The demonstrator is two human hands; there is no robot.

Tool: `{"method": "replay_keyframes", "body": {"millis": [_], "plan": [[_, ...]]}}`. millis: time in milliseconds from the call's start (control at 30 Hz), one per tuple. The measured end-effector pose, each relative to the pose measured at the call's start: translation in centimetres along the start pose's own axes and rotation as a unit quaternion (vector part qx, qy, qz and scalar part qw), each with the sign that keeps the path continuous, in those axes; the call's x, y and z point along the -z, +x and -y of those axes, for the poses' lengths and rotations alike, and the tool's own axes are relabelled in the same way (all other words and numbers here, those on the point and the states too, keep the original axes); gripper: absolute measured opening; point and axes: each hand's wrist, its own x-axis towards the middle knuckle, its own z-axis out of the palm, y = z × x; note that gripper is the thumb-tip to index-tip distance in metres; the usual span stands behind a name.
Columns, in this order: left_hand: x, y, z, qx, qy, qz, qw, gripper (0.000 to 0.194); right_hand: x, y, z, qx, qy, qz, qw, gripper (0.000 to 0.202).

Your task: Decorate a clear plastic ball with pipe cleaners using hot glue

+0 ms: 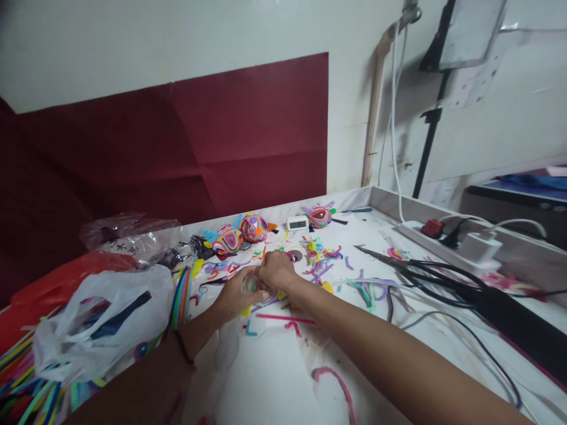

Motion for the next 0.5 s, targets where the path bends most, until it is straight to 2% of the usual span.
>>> {"method": "replay_keyframes", "body": {"millis": [333,500], "plan": [[-0.23,-0.13,0.39,-0.006,-0.003,-0.011,1.000,0.049,-0.63,-0.17,-0.05,0.001,0.032,-0.013,0.999,0.025],[-0.31,-0.10,0.77,-0.009,-0.002,-0.018,1.000,0.045,-0.81,-0.13,-0.62,0.045,0.037,-0.038,0.998,0.024]]}}
